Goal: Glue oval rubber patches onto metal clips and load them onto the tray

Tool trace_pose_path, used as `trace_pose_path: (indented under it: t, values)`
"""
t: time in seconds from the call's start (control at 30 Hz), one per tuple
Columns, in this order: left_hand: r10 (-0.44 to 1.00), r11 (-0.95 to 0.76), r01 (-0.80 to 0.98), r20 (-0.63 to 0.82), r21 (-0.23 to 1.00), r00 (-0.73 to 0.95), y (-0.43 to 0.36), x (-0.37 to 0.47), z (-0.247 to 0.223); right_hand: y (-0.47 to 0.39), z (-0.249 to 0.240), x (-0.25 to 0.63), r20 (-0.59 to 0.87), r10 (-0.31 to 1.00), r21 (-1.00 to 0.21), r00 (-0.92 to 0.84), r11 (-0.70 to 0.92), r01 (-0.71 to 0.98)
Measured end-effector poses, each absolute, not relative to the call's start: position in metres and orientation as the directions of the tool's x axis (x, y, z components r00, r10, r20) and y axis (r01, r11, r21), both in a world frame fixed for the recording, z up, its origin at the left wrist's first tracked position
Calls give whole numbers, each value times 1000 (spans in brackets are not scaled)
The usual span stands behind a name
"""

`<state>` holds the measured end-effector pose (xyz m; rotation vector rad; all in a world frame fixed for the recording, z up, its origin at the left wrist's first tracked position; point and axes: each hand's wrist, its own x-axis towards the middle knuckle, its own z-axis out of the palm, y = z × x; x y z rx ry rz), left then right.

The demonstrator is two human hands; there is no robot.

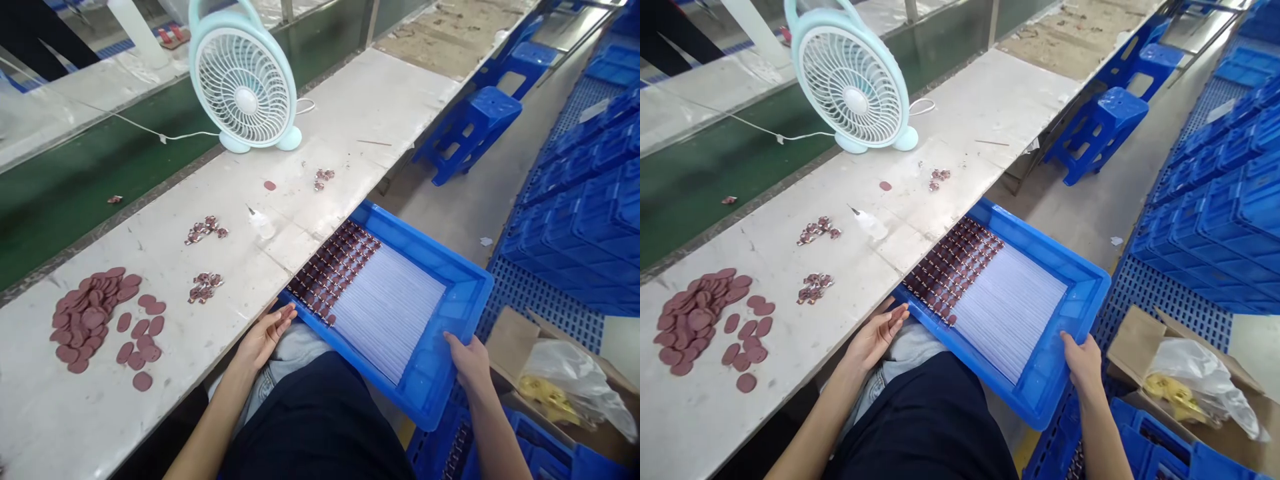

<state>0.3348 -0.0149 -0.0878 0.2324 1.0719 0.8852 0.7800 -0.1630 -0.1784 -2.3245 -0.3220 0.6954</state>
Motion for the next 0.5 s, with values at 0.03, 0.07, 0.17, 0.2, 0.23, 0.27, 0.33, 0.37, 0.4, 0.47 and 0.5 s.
trace_pose_path:
  t: [0.03, 0.07, 0.17, 0.2, 0.23, 0.27, 0.33, 0.37, 0.4, 0.47, 0.5]
  values:
    - [721, 650, -516, -667, 558, 187, -18, 333, -86, -161, -177, 779, -421, 389, -650, 819, -759, 27]
    - [715, 657, -516, -671, 550, 196, -23, 330, -84, -159, -173, 777, -442, 386, -633, 810, -774, 24]
    - [694, 686, -511, -678, 519, 243, -43, 323, -75, -151, -153, 776, -470, 418, -595, 777, -800, 71]
    - [686, 694, -512, -680, 506, 259, -50, 322, -72, -148, -142, 776, -461, 435, -583, 773, -805, 106]
    - [681, 700, -516, -679, 494, 274, -57, 320, -69, -144, -130, 775, -437, 452, -569, 778, -809, 150]
    - [680, 701, -524, -674, 484, 287, -63, 318, -66, -140, -117, 774, -392, 468, -553, 792, -808, 203]
    - [690, 690, -550, -656, 470, 306, -72, 315, -61, -128, -91, 766, -258, 510, -526, 821, -787, 323]
    - [701, 679, -567, -643, 467, 309, -76, 314, -58, -120, -78, 757, -187, 541, -522, 820, -762, 383]
    - [711, 665, -587, -631, 461, 310, -80, 313, -55, -110, -66, 745, -126, 578, -525, 806, -729, 440]
    - [734, 634, -634, -604, 443, 311, -87, 312, -51, -85, -44, 706, -69, 684, -585, 726, -617, 526]
    - [748, 615, -660, -583, 430, 317, -90, 311, -49, -70, -35, 680, -61, 748, -636, 661, -539, 552]
